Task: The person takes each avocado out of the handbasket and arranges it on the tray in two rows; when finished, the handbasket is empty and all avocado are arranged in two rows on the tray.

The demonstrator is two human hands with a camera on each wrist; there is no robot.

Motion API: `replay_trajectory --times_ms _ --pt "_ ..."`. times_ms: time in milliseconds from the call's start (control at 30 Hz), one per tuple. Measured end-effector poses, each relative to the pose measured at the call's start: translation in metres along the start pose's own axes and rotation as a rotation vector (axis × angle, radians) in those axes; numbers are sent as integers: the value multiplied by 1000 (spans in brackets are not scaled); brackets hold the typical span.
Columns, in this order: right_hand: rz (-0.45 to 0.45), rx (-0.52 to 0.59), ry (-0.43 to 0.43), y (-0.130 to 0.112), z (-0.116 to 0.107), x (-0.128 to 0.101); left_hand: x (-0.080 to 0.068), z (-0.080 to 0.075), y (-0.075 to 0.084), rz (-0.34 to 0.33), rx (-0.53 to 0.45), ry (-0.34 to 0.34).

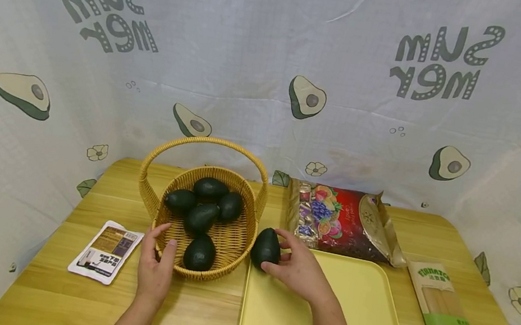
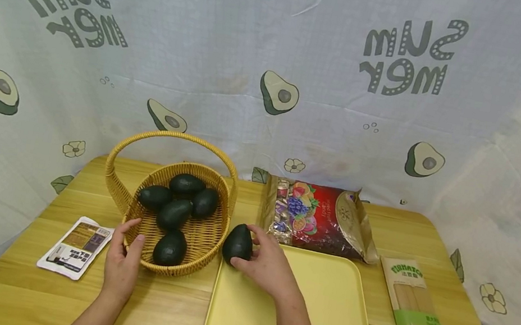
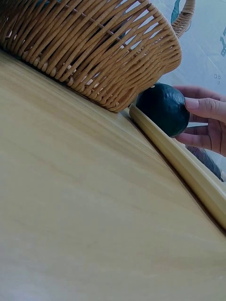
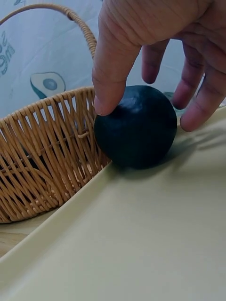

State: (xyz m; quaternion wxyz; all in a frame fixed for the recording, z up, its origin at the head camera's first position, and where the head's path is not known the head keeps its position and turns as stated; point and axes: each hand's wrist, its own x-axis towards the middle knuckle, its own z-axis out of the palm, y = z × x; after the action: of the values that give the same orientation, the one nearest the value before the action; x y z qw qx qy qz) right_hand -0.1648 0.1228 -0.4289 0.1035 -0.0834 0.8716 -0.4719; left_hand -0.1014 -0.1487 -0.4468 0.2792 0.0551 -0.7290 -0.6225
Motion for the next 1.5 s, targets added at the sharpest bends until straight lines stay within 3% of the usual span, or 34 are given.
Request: replay_trajectory --times_ms 300,467,633,833,900,1000,1133,1300,1500 --pt "-20 -67 38 -15 -14 -9 1 0 -3 -2 26 -2" --pt "-145 -31 72 -31 -18 -19 1 -1 -2 -16 21 -5" --pt "-306 57 52 -48 -7 -26 0 -2 -1 -21 13 -1" --pt "-366 57 -14 -66 16 -24 0 -2 -5 -24 -3 5" --pt "-381 33 -31 -70 24 -18 0 -2 -15 -29 0 9" --pt "-386 -8 -51 -77 36 -6 1 -1 -17 -29 2 12" --pt "-326 -110 -45 -83 52 12 -1 -1 -3 -31 2 2" --pt "-239 -275 -94 -93 69 25 -1 -1 -1 -55 4 -9" --pt "-218 -459 -171 -102 84 26 1 -1 -17 -65 5 -9"
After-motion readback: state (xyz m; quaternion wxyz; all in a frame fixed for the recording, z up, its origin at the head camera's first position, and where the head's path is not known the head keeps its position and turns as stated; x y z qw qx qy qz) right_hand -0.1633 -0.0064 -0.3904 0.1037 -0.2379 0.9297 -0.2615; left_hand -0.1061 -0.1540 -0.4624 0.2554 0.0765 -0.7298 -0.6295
